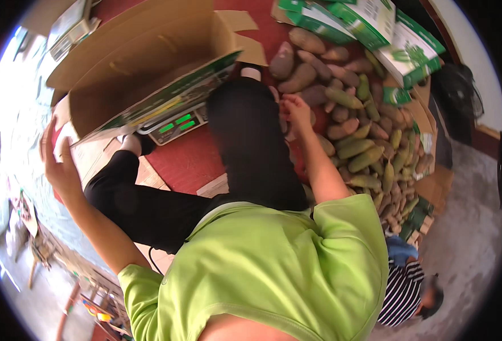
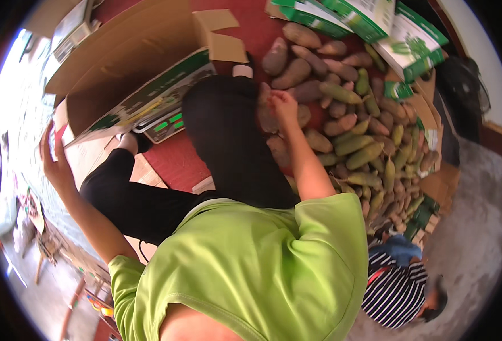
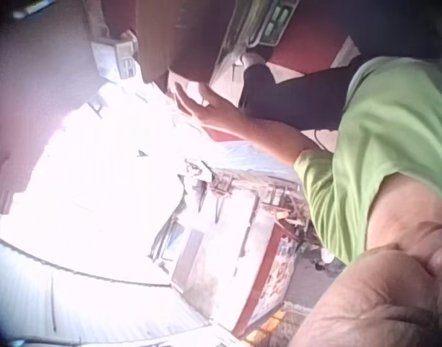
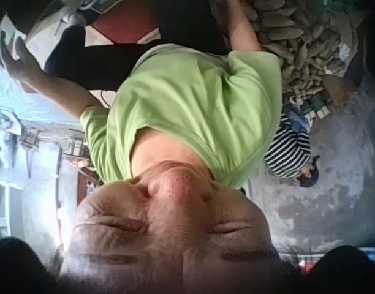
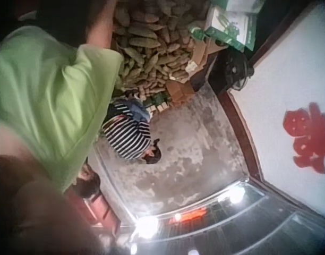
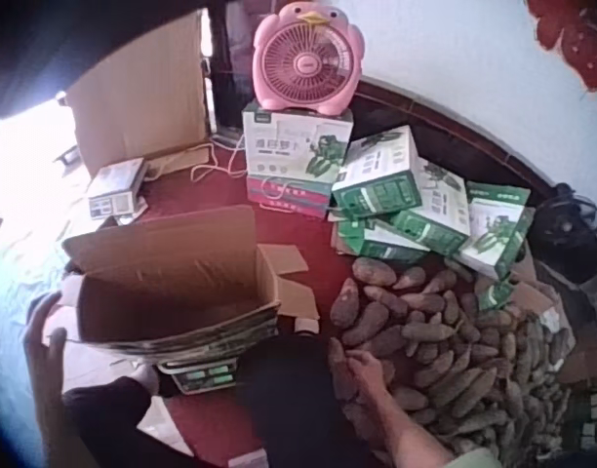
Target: Sort vegetables from a pile on the floor and pack them into cardboard boxes while weighing them.
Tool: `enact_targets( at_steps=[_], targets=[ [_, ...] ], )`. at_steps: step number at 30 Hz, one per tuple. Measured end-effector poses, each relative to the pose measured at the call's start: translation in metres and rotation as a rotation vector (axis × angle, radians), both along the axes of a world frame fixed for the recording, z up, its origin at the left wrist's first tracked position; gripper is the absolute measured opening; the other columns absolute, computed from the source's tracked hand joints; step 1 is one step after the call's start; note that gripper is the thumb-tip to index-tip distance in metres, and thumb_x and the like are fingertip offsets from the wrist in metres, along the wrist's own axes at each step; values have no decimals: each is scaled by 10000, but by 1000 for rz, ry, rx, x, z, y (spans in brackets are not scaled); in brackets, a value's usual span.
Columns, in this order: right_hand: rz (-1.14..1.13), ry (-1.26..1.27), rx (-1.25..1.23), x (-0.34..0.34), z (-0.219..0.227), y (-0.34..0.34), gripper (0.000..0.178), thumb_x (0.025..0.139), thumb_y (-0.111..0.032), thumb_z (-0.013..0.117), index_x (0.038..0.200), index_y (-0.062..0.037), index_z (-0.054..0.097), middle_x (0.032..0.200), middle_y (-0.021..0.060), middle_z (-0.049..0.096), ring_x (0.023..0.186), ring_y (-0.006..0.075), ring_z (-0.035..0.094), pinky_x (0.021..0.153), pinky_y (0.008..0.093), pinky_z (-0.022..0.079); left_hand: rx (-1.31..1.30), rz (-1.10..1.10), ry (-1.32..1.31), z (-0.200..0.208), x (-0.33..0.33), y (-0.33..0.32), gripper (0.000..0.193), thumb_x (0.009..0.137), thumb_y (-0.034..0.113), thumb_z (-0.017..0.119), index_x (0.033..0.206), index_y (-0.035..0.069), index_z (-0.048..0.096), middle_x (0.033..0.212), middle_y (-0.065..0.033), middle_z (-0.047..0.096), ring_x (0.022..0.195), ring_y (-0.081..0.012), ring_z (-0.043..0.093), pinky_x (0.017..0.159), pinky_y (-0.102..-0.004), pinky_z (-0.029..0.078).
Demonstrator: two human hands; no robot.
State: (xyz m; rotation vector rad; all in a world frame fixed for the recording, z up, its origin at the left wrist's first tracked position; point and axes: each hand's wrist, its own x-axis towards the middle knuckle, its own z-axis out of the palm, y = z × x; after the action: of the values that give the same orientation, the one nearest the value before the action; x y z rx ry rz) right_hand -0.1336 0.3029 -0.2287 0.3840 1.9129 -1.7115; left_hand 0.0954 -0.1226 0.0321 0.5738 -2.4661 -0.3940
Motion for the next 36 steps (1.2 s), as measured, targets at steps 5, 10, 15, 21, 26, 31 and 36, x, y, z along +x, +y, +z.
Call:
enact_targets(
  at_steps=[5,10,15,21,26,31,36],
  targets=[
    [106,-131,85,73,-56,79,223,884,-109,580,1095,-50,622,900,51,668,699,107,596,579,226,465,-117,-124,-339,2,-41,56,468,758,142,741,1212,145,628,1175,-74,621,1074,-253,589,903,-361,465],
    [458,-99,393,127,-89,105,240,803,-120,591,1016,-47,675,870,140,692,753,205,672,638,325,522,-31,-88,-478,6,-55,77,466,737,146,759,1188,175,646,1150,-48,626,999,-261,612,834,-361,489],
    [698,-65,524,140,-101,99,281,759,-157,607,1023,-104,690,951,168,684,927,322,653,827,357,500,-152,-60,-540,0,-51,69,192,832,193,670,1015,145,702,978,6,670,938,-222,630,749,-345,503],
    [488,-135,443,131,-70,107,260,810,-146,571,1027,-31,658,798,126,674,687,200,652,639,331,515,-311,5,-454,-20,-43,66,159,848,156,644,993,165,707,973,16,673,914,-208,635,752,-345,513],
    [396,-126,538,129,-79,143,285,795,-111,553,1052,-39,650,786,95,663,651,163,634,558,309,510,-396,5,-466,-34,-36,78,248,836,127,630,1061,204,699,1019,31,676,932,-204,633,764,-344,522],
    [263,-291,481,139,-80,162,291,788,-98,571,1066,-43,638,781,60,642,636,135,621,521,295,503,-438,24,-413,-54,-23,87,411,810,54,577,1159,249,671,1105,45,666,974,-226,617,804,-349,516],
    [285,-353,485,156,-85,154,282,789,-101,584,1058,-47,651,794,77,660,653,140,632,531,297,508,-428,34,-385,-56,-23,92,481,776,4,545,1177,241,664,1129,29,661,988,-238,601,841,-352,501]
  ],
)
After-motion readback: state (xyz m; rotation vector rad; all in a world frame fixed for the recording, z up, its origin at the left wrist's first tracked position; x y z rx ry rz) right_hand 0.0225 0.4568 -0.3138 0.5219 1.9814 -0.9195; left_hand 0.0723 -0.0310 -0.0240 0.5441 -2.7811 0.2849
